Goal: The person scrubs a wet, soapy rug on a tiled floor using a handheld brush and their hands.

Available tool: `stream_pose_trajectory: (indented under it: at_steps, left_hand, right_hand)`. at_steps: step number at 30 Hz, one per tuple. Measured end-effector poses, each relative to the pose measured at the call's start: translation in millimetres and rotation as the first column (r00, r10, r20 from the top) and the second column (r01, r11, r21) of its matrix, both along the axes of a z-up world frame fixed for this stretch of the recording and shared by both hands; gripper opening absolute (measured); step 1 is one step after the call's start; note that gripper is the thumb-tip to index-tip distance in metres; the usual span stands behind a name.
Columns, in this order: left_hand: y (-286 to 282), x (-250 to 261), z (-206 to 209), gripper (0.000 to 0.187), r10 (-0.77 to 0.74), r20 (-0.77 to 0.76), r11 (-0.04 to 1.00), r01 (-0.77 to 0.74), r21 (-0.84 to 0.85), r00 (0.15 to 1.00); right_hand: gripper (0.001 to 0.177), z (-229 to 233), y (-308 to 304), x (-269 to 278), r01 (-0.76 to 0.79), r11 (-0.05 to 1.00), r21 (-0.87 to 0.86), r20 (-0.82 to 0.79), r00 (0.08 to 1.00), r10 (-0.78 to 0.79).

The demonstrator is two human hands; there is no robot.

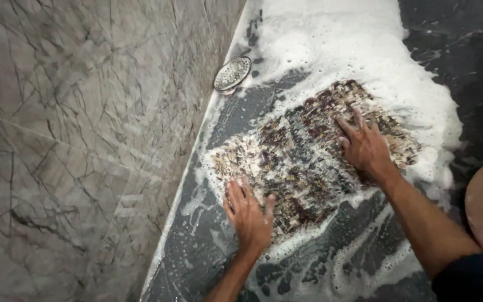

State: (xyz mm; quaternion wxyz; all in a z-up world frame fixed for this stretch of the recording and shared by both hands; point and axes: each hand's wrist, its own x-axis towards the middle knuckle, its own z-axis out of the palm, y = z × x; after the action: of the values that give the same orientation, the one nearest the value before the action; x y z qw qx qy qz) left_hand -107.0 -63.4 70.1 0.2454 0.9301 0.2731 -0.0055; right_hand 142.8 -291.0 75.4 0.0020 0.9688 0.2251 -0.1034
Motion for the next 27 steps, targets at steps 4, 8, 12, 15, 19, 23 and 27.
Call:
stream_pose_trajectory:
  at_steps: [4, 8, 12, 15, 19, 23, 27]
  left_hand:
    - [-13, 45, 20, 0.102, 0.092, -0.284, 0.995, -0.1, -0.014, 0.954]
    - [-13, 73, -2, 0.102, 0.142, -0.124, 0.984, -0.126, 0.127, 0.982]
    - [17, 119, -32, 0.106, 0.002, -0.105, 0.975, 0.022, 0.221, 0.994]
    - [40, 149, -43, 0.107, -0.13, -0.024, 0.973, 0.132, 0.187, 0.991]
    - [55, 172, -33, 0.101, -0.336, -0.093, 0.929, 0.346, 0.129, 0.937]
    - [31, 163, -9, 0.07, -0.349, 0.213, 0.935, 0.323, 0.15, 0.913]
    - [-64, 113, -14, 0.061, -0.453, 0.316, 0.872, 0.339, 0.355, 0.834]
  right_hand:
    - [0.07, 1, 10, 29, -0.208, 0.977, -0.043, 0.04, 0.977, 0.21]
    - [0.074, 19, -3, 47, 0.088, 0.991, -0.099, -0.288, 0.951, -0.113]
    - [0.075, -16, -24, 53, -0.126, 0.99, -0.058, 0.242, 0.961, 0.137]
    - [0.075, -25, -36, 39, 0.263, 0.965, 0.01, -0.089, 0.961, -0.261]
    - [0.074, -18, -66, -18, 0.377, 0.921, 0.1, -0.001, 0.925, -0.379]
    - [0.077, -32, -86, -85, 0.441, 0.886, 0.142, -0.023, 0.896, -0.443]
    - [0.077, -38, -95, -106, 0.475, 0.871, 0.125, -0.095, 0.88, -0.466]
